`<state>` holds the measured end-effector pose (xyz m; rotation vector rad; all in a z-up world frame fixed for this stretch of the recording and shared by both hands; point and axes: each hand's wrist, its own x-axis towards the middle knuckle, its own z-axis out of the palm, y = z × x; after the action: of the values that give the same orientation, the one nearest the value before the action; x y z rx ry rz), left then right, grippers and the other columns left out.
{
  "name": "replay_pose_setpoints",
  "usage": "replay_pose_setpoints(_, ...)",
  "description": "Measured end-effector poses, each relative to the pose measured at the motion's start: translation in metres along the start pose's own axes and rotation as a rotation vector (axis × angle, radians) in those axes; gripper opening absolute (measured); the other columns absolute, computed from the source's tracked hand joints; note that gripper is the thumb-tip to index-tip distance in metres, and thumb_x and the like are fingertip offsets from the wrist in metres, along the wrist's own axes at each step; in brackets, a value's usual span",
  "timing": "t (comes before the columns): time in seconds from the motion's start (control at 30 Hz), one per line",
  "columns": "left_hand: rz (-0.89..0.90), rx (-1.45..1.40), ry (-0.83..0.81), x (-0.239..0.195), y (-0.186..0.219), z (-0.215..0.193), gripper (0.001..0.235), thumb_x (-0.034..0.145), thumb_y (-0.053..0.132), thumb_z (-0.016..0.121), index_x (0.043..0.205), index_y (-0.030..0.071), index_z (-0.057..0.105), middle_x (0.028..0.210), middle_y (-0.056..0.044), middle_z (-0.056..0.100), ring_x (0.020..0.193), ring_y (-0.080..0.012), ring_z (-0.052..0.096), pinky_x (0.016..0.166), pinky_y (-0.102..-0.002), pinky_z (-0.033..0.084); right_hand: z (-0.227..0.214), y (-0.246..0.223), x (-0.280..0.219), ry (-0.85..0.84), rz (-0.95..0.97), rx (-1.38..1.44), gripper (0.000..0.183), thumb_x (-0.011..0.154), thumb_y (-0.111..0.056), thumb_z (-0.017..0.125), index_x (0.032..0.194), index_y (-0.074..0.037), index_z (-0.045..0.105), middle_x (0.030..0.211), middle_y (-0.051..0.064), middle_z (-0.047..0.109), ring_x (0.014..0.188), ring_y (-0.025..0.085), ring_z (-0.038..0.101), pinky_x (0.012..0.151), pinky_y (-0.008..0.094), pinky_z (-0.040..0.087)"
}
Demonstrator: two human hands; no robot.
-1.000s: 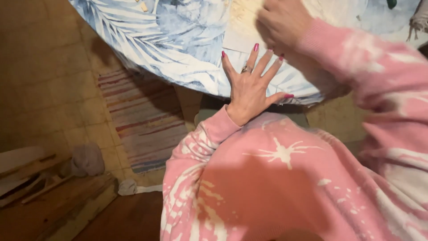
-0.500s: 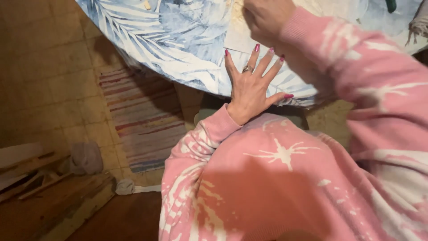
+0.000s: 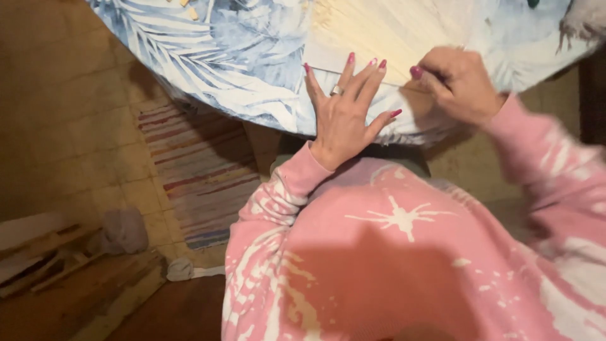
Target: The person sits at a table and places small yellow pieces one at a time onto a board with drawn guide lines, picking each piece from a pile on the table and pressing it into position along the lines. They occasionally reach back to the pile to select the next piece and continue filling the pattern.
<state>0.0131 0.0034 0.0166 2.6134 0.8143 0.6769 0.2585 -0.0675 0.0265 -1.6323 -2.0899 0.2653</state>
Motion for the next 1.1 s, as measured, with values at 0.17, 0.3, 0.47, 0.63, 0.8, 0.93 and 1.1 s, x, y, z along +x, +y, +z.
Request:
replay_pose_setpoints(0.17,-0.142,-0.612,0.066,0.000,0.008,-0.006,0.054,0.099,0.017,0.071,0.148,0.004,0.053,0.146,-0.012,0.063,0.137,-0.0291,0.063,0.116,-0.048,0.048,0.011,-0.042,0.004,0.165,0.300,0.480,0.019,0.112,-0.013,0.068,0.100,0.002,0.070,0.076,0.009,0.057,0.060,0.014,0.047,0.062,0.031,0.038)
replay_pose_setpoints(0.3,-0.195,-0.935,0.042,0.006,0.007,0.004,0.051,0.099,0.004,0.068,0.148,0.003,0.054,0.136,-0.014,0.070,0.124,-0.0232,0.074,0.105,-0.033,0.063,0.011,-0.048,0.006,0.202,0.263,0.496,0.016,0.109,-0.012,0.067,0.105,0.004,0.069,0.081,0.009,0.061,0.066,0.013,0.051,0.062,0.029,0.041)
replay_pose_setpoints(0.47,-0.183,-1.054,0.056,0.005,0.007,0.004,0.046,0.102,-0.003,0.063,0.146,0.003,0.058,0.135,-0.013,0.072,0.121,-0.0191,0.073,0.106,-0.031,0.063,0.014,-0.048,0.004,0.174,0.296,0.515,0.017,0.109,-0.012,0.067,0.102,0.003,0.069,0.078,0.009,0.060,0.065,0.012,0.049,0.060,0.029,0.039)
replay_pose_setpoints(0.63,-0.183,-0.993,0.067,0.005,0.010,0.002,0.044,0.100,-0.001,0.065,0.143,0.004,0.060,0.129,-0.013,0.074,0.117,-0.0184,0.075,0.101,-0.030,0.065,0.013,-0.048,0.004,0.178,0.300,0.514,0.018,0.110,-0.013,0.067,0.103,0.004,0.070,0.077,0.008,0.060,0.066,0.011,0.048,0.060,0.029,0.038)
replay_pose_setpoints(0.8,-0.161,-0.873,0.121,0.007,0.017,-0.001,0.045,0.097,0.003,0.072,0.141,0.005,0.061,0.123,-0.013,0.075,0.111,-0.0191,0.077,0.096,-0.029,0.065,0.015,-0.050,0.003,0.207,0.225,0.592,0.020,0.114,-0.014,0.065,0.105,0.002,0.070,0.086,0.006,0.064,0.075,0.008,0.055,0.067,0.027,0.042)
replay_pose_setpoints(0.93,-0.117,-0.682,0.256,0.003,0.009,0.012,0.034,0.097,0.008,0.076,0.129,0.006,0.065,0.118,-0.012,0.076,0.106,-0.0215,0.078,0.091,-0.029,0.064,0.015,-0.053,0.000,0.175,0.307,0.572,0.021,0.112,-0.015,0.067,0.104,0.004,0.071,0.081,0.006,0.060,0.070,0.010,0.048,0.063,0.027,0.038)
replay_pose_setpoints(1.1,-0.108,-0.581,0.320,0.002,0.007,0.008,0.021,0.095,0.008,0.078,0.115,0.007,0.070,0.106,-0.009,0.077,0.096,-0.0220,0.078,0.081,-0.030,0.063,0.009,-0.051,0.001,0.150,0.304,0.624,0.022,0.111,-0.018,0.064,0.106,0.002,0.071,0.084,0.006,0.065,0.072,0.008,0.054,0.063,0.026,0.042)
